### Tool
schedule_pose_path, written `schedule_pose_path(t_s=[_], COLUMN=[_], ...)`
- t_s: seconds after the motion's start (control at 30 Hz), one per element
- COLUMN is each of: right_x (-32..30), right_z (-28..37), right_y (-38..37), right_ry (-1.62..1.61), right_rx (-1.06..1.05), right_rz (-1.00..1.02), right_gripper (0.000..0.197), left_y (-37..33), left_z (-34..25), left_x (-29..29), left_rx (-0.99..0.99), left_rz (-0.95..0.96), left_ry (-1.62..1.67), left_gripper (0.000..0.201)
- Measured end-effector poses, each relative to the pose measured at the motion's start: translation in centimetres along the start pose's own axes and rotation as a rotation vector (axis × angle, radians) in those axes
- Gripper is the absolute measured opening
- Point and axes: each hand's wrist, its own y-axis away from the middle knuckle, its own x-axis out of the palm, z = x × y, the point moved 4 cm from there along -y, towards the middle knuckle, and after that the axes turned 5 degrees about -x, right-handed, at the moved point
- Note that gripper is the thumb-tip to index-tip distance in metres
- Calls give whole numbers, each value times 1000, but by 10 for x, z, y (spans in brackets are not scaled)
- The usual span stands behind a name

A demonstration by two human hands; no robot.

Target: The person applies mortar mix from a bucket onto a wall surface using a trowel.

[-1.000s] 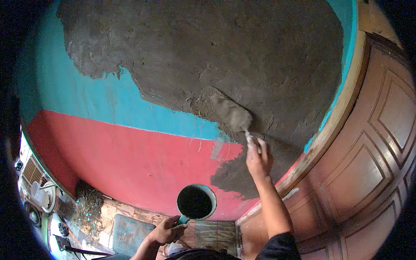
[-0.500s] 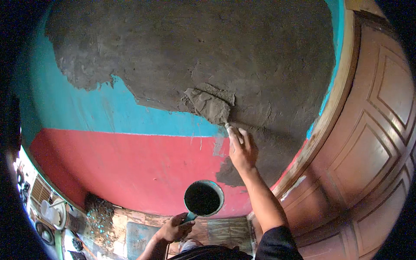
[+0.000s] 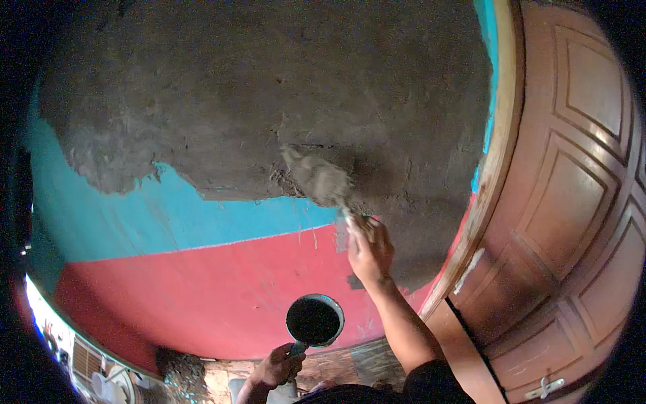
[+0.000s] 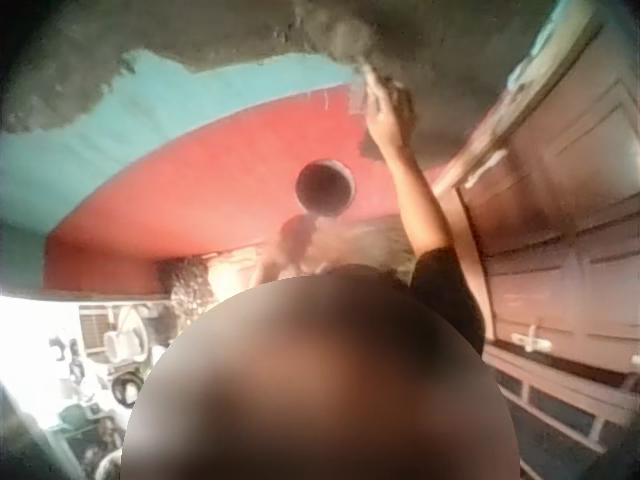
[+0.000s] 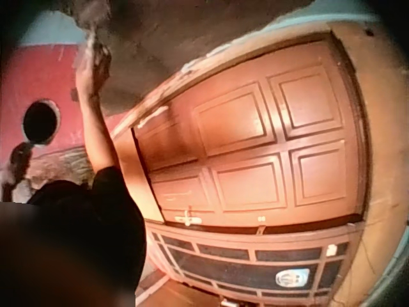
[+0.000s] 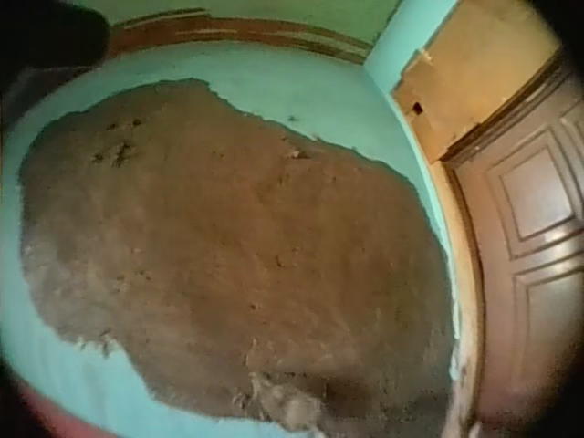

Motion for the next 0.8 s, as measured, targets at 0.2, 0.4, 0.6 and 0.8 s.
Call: schedule_pose_path(t_s=[0.2,0.4,0.6,0.8], right_x=[3,-35,-2,14], right_z=[-32,-35,42,19], right_y=[31,70,20,53], right_ry=[129,146,-7,97], right_rx=[169,357,135,188], right_rz=[8,-54,5,15], right_gripper=[38,38,36,37], left_y=[11,15,4,12], left_z=[-32,-24,-24,-28], left_x=[-13,-37,-49,-58], left_rx=[-12,-42,-17,-68], left_rz=[55,69,92,121], left_ry=[-31,-145,-204,-259], left_gripper=[21,25,24,24])
